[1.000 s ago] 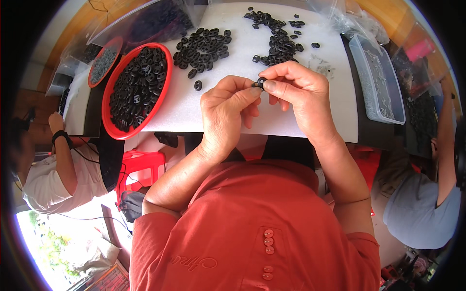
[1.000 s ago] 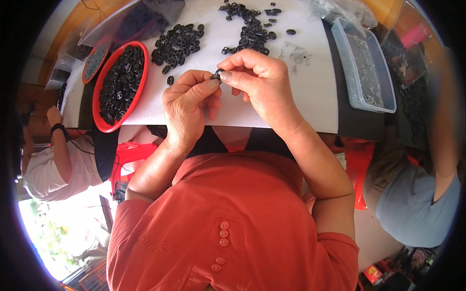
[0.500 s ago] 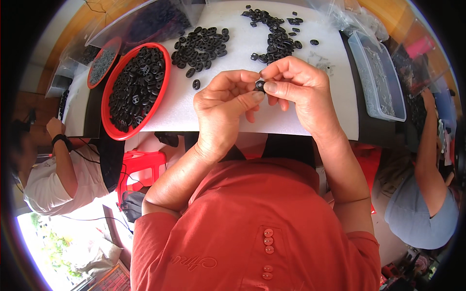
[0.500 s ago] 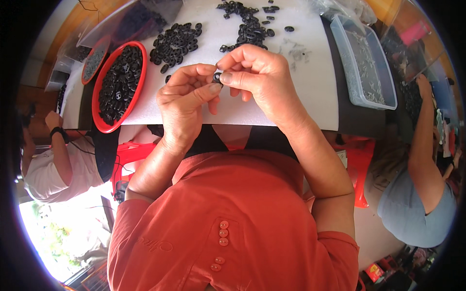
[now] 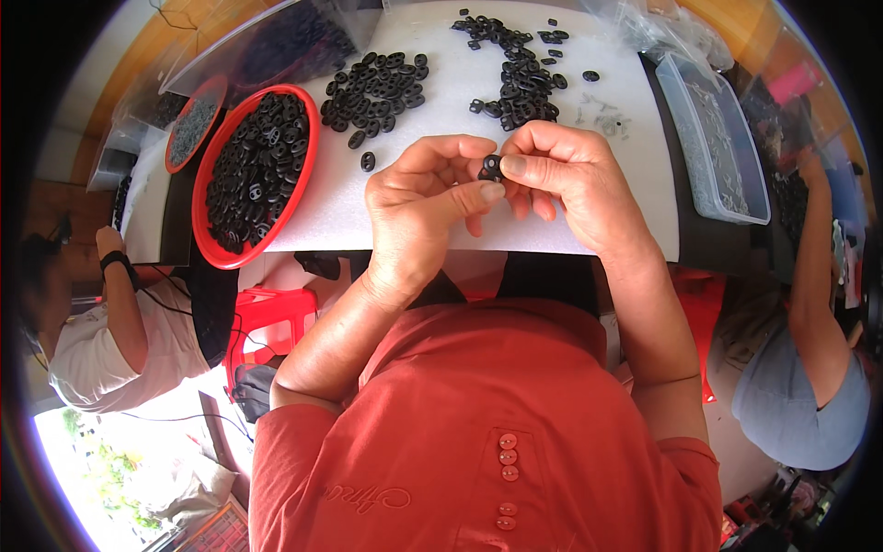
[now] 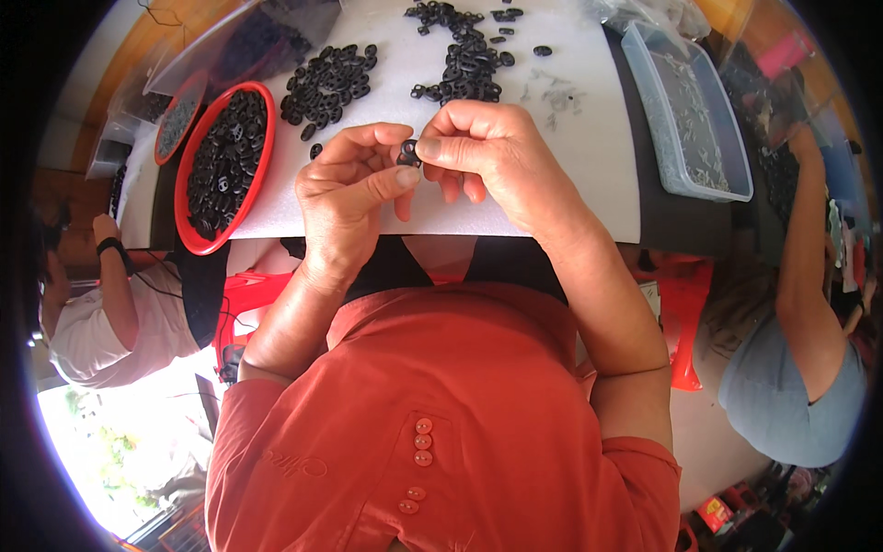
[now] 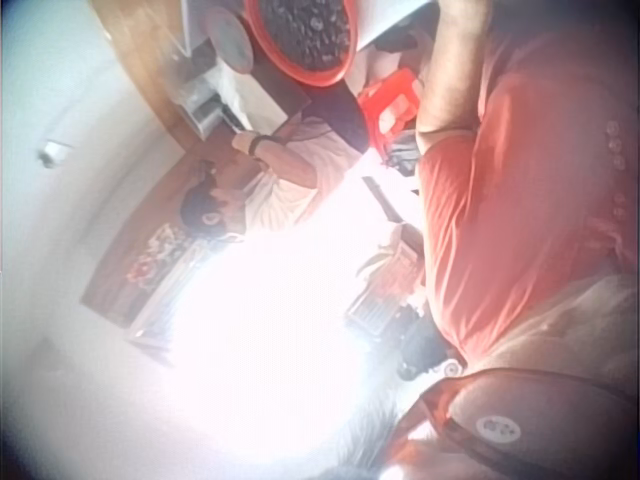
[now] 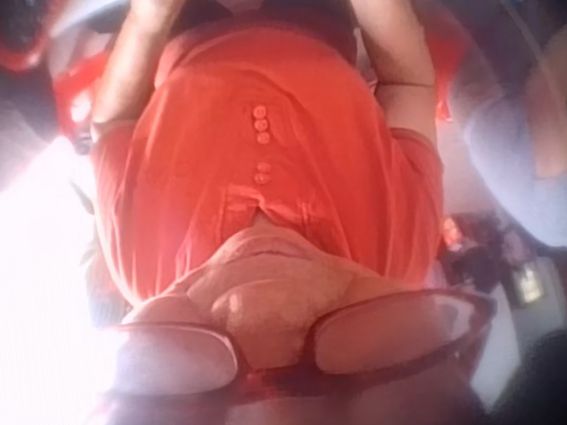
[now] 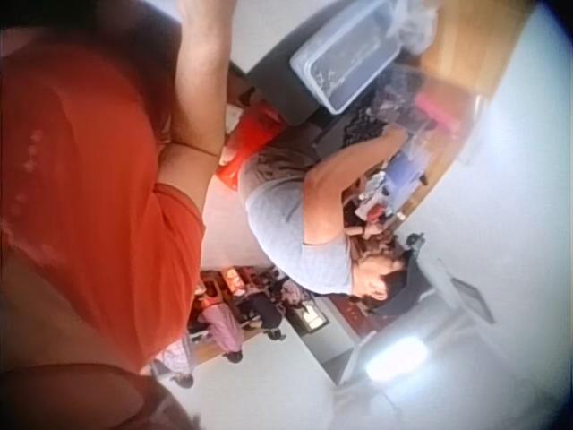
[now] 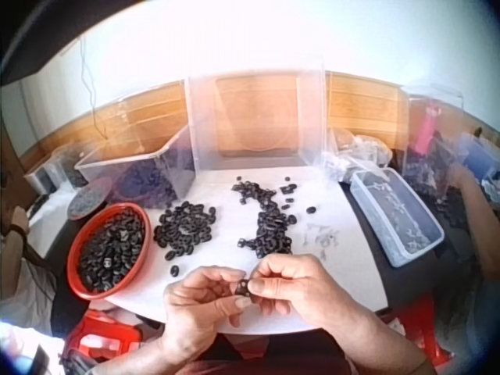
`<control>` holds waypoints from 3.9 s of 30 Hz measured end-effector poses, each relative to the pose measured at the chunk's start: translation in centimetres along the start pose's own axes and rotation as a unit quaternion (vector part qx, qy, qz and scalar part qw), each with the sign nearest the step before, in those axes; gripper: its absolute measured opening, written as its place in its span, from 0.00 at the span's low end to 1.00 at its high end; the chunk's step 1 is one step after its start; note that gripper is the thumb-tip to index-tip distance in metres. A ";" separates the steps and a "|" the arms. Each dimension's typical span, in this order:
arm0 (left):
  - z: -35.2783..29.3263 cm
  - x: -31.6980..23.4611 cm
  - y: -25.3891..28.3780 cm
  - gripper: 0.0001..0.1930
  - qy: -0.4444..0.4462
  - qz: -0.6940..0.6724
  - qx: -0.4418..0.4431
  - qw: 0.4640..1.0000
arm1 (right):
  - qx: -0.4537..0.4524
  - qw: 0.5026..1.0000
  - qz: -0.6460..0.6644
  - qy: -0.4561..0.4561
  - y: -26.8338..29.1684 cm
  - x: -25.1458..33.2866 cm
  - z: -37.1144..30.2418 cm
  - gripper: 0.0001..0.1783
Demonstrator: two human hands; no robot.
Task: The person assembles small black buttons by hand, picking up a button and a metal shank from a table and fitting them together. The person repeatedly performs this one-at-a-time assembly process, placing the finished units into a red bowl.
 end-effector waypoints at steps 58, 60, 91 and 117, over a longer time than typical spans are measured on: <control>11.3 3.0 -7.0 0.06 -0.286 0.615 0.302 0.670 | -0.309 0.893 -0.276 0.176 8.3 -1.8 -5.4 0.04; 11.9 3.6 -7.4 0.06 -0.301 0.649 0.306 0.629 | -0.310 0.891 -0.270 0.189 8.5 -2.3 -5.5 0.04; 12.4 3.7 -7.1 0.07 -0.321 0.667 0.357 0.570 | -0.304 0.912 -0.207 0.180 8.8 -2.7 -6.0 0.03; 11.7 3.1 -7.4 0.08 -0.337 0.645 0.375 0.574 | -0.312 0.905 -0.217 0.190 8.6 -2.8 -6.0 0.04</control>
Point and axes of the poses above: each hand's wrist, its own z-axis towards the middle knuckle, its own y-axis out of the back of the hand, x = y × z, the point moved 1 cm from there along z, towards the middle knuckle, and after that the axes turned 12 degrees about -z, right-handed, at the moved point
